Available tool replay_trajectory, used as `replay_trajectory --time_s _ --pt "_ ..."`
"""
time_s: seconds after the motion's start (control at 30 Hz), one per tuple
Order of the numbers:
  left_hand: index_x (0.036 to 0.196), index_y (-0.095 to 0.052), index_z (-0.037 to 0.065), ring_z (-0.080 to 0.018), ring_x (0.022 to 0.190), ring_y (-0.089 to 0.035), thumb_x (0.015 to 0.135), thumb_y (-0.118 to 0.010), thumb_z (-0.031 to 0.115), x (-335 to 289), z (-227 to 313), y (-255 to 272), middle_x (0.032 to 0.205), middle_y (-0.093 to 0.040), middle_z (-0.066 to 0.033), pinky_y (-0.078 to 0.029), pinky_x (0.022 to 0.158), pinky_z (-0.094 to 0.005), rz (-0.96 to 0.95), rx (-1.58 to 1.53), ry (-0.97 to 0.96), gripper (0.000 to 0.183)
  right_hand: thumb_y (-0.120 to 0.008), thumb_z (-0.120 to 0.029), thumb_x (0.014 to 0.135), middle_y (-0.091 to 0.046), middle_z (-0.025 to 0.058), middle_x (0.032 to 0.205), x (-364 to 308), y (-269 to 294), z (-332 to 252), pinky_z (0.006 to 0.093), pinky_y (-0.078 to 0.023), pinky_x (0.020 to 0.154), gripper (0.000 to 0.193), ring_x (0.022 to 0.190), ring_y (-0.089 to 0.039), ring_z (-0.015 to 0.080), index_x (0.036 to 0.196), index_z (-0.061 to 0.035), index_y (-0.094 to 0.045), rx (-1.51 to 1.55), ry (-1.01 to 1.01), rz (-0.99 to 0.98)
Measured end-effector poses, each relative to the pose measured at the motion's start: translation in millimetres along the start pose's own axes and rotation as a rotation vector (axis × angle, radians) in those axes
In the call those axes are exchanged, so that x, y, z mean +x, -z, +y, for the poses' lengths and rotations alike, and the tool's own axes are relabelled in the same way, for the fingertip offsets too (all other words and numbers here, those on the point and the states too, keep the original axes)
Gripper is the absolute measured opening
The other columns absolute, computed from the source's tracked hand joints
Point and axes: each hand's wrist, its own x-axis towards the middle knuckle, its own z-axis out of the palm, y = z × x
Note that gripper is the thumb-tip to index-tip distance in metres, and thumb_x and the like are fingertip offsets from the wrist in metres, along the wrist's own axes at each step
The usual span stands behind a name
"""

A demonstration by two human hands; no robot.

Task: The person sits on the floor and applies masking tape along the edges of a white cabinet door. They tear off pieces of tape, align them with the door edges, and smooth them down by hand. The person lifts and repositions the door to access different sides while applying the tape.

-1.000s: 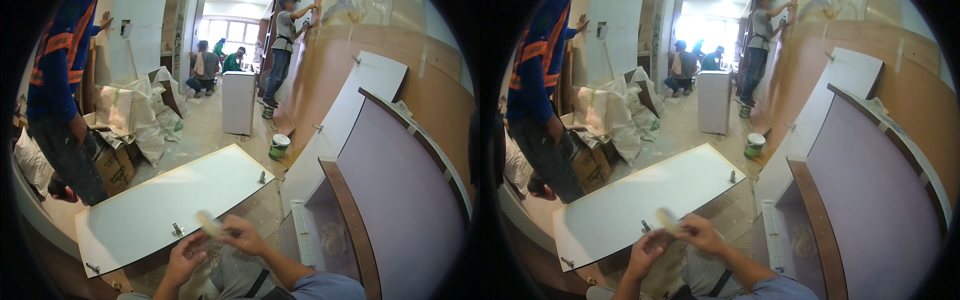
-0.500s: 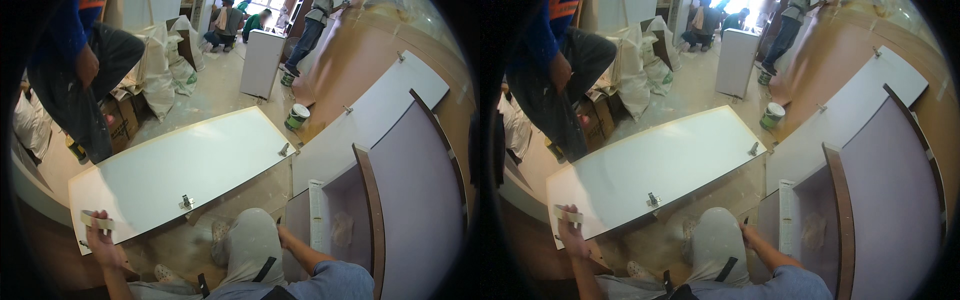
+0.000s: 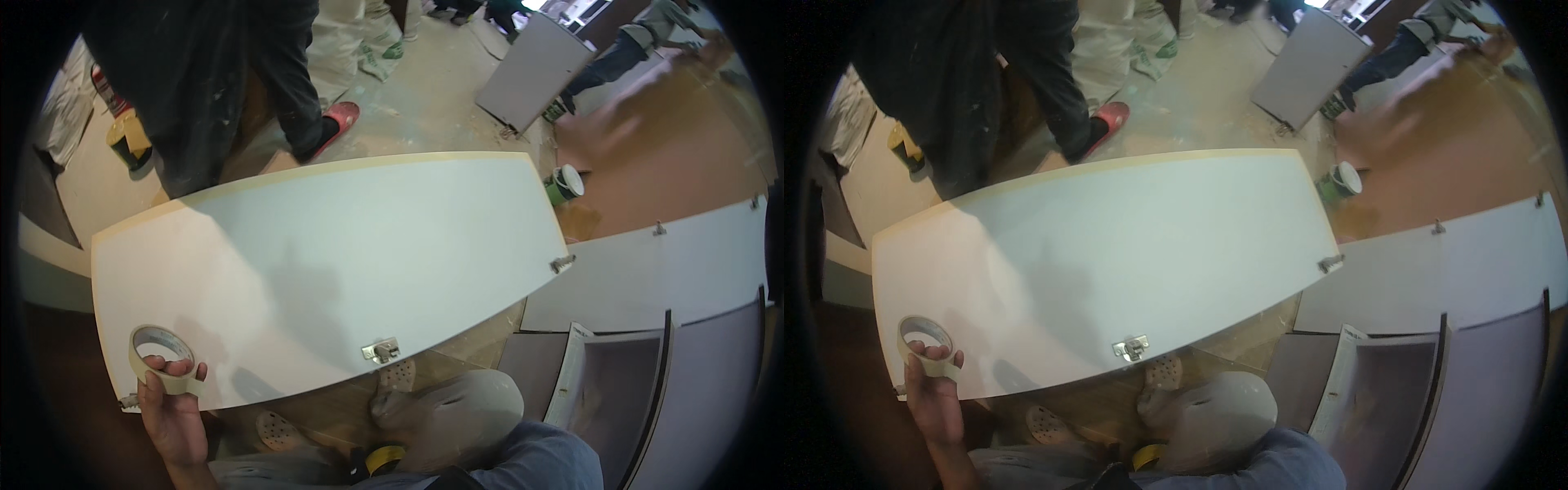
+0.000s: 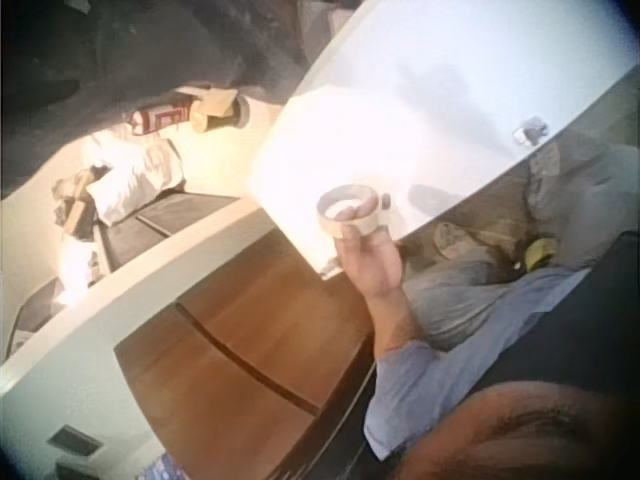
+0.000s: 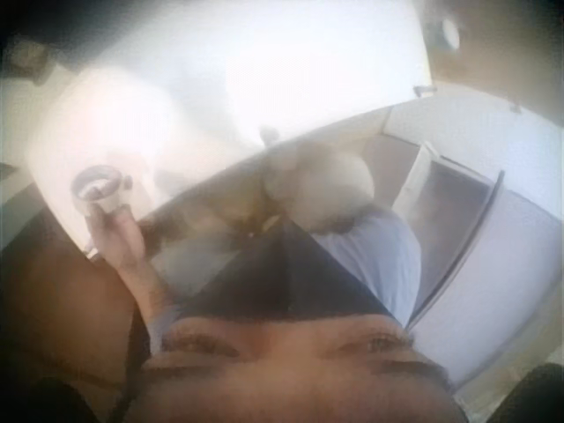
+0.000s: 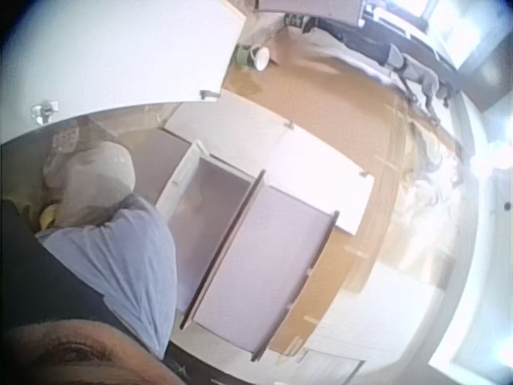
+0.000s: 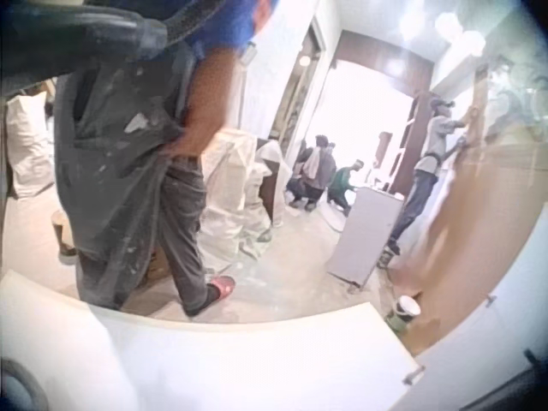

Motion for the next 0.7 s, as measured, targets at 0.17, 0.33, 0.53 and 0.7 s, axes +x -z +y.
replay_trajectory --time_s 0.17,0.33,0.53,0.7 --pt "0.122 -0.056 0.007 -0.0249 0.110 -0.066 0.107 -0.057 0.030 35 -16 -4 0.107 -0.070 -0.0104 -0.051 0.103 -0.0520 -0.143 -0.005 0.043 0.028 -0.060 -0.037 0.101 -0.063 0.0201 0.132 9 -5 -11 0.0464 -0.047 0.102 0.052 0.121 -0.061 0.0333 0.137 0.0003 -0.058 -0.053 -0.033 0.025" --pt "0.118 -0.060 0.005 -0.0264 0.105 -0.070 0.104 -0.063 0.028 64 -16 -15 0.104 -0.074 -0.0136 -0.052 0.103 -0.0521 -0.190 0.059 0.120 0.027 -0.061 -0.037 0.101 -0.064 0.0210 0.129 13 -8 -28 0.0466 -0.048 0.100 0.051 0.119 -0.062 0.0339 0.134 0.0014 -0.059 -0.111 -0.033 0.021" --pt "0.116 -0.061 0.004 -0.0251 0.104 -0.071 0.103 -0.065 0.026 85 -12 -15 0.104 -0.074 -0.0124 -0.054 0.102 -0.0498 -0.271 0.072 0.051 0.026 -0.061 -0.037 0.100 -0.066 0.0220 0.126 21 -8 -36 0.0469 -0.048 0.098 0.050 0.116 -0.063 0.0347 0.131 0.0028 -0.061 -0.141 0.020 0.017" --pt "0.116 -0.061 0.003 -0.0228 0.103 -0.069 0.105 -0.061 0.026 76 -3 -14 0.105 -0.071 -0.0115 -0.055 0.100 -0.0470 -0.278 0.086 -0.076 0.025 -0.062 -0.037 0.099 -0.067 0.0229 0.123 26 -6 -30 0.0472 -0.048 0.097 0.050 0.114 -0.064 0.0353 0.128 0.0040 -0.062 -0.169 0.123 0.017"
